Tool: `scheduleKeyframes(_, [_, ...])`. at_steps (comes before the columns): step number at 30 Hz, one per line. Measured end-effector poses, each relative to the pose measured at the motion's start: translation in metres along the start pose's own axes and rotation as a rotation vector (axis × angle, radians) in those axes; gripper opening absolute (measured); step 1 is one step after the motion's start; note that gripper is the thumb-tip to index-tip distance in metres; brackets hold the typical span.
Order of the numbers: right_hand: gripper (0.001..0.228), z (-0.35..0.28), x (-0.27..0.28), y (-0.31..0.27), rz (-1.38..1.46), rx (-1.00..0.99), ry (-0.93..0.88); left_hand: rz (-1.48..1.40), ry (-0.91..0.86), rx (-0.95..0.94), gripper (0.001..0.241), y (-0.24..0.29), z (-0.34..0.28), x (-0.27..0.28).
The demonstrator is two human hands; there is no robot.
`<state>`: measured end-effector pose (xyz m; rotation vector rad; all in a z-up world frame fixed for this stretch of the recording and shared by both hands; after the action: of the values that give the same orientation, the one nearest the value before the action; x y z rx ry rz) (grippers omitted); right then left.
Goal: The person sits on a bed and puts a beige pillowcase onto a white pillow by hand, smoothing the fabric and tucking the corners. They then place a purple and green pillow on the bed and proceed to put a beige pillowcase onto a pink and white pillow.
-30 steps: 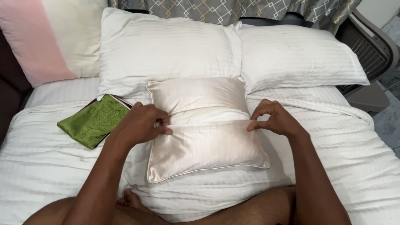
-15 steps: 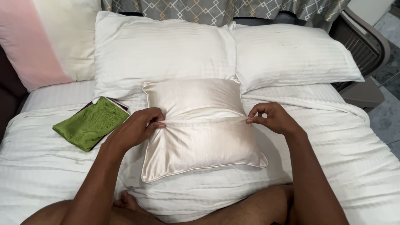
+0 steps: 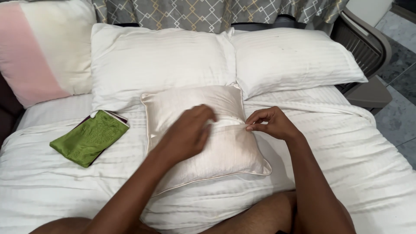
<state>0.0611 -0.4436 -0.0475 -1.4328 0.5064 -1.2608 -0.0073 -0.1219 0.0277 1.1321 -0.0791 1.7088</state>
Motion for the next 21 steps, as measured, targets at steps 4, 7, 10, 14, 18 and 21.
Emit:
scheduleKeyframes(4, [0.018,-0.006,-0.001,-0.028,-0.272,-0.078,-0.049,-0.001,-0.122,-0.079,0.023,-0.001,0.029,-0.062])
scheduleKeyframes(7, [0.013,-0.011,0.003,-0.031,-0.401,-0.075,-0.097,0.096,-0.305,0.038,0.045,-0.002,0.032,-0.095])
scheduleKeyframes(10, [0.015,-0.01,0.003,0.001,-0.467,-0.047,-0.177,0.178,-0.512,0.214,0.062,-0.023,0.023,-0.135])
scheduleKeyframes(14, [0.016,-0.01,-0.002,-0.001,-0.523,-0.225,-0.188,0.092,-0.686,0.333,0.058,-0.024,0.026,-0.134])
scheduleKeyframes(18, [0.015,-0.008,-0.008,0.002,-0.335,-0.214,-0.258,-0.29,-0.832,0.549,0.054,-0.054,0.014,-0.135])
scheduleKeyframes(21, [0.012,-0.006,-0.01,-0.01,-0.287,-0.259,-0.272,-0.461,-0.79,0.684,0.049,-0.049,0.016,-0.118])
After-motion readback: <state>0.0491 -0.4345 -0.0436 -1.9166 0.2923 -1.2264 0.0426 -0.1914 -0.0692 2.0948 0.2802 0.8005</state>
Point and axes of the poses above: each hand's wrist, its own z-axis towards the middle knuckle, its own x-axis out of the back of the hand, y = z × x, the point moved 1 cm from there along z, towards the middle knuckle, and after that the axes turned 2 degrees about -z, right-handed, at the moved point
